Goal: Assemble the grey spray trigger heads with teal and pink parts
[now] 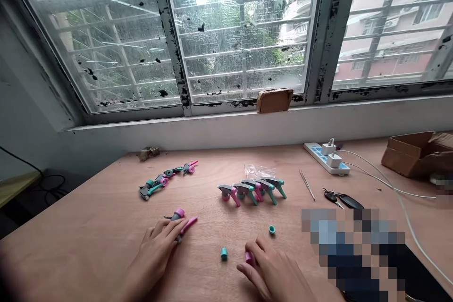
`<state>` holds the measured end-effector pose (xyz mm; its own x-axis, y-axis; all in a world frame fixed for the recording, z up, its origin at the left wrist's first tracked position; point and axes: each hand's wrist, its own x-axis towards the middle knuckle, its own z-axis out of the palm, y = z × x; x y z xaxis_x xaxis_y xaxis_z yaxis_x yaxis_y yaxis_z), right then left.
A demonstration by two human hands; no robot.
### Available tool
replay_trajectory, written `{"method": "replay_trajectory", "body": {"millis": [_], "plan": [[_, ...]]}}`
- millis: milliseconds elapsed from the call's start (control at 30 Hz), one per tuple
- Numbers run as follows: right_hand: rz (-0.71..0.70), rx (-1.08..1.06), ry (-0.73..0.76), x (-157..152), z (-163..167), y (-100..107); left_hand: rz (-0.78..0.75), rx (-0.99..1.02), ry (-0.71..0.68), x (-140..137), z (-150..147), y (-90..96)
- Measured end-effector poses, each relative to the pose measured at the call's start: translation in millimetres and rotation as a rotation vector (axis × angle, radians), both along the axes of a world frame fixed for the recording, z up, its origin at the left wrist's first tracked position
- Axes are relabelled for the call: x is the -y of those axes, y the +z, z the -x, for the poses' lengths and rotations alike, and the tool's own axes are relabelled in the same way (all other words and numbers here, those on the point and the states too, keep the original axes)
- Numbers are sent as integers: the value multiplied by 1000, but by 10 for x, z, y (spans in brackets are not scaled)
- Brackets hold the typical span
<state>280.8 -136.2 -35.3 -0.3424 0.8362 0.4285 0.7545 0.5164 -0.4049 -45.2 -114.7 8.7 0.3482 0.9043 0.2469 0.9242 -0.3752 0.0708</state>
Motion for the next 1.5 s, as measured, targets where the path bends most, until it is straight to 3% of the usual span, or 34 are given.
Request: {"method": "replay_trajectory", "body": {"millis": [200,367,567,733,900,1067,1267,1500], "plan": [[-7,-23,-28,-22,11,-83,-60,89,5,-36,163,-39],[-54,-71,-19,-2,-16,-168,-46,316,80,-58,22,-24],[35,-320,11,18,-16,-101,337,971,-2,-37,-432,185],[153,-643,-46,42,82,-27,511,1275,-14,71,-849,78],[224,-731,7,88,221,62,477,1395,17,174,-1007,-49],[236,-803,-2,115,245,86,379,1489,-73,259,-1037,-28],[326,-974,-71,135,196,127,597,1405,-113,330,-1106,105],[438,-1051,-3,168,163,134,743,1384,-225,284,-1061,81]]}}
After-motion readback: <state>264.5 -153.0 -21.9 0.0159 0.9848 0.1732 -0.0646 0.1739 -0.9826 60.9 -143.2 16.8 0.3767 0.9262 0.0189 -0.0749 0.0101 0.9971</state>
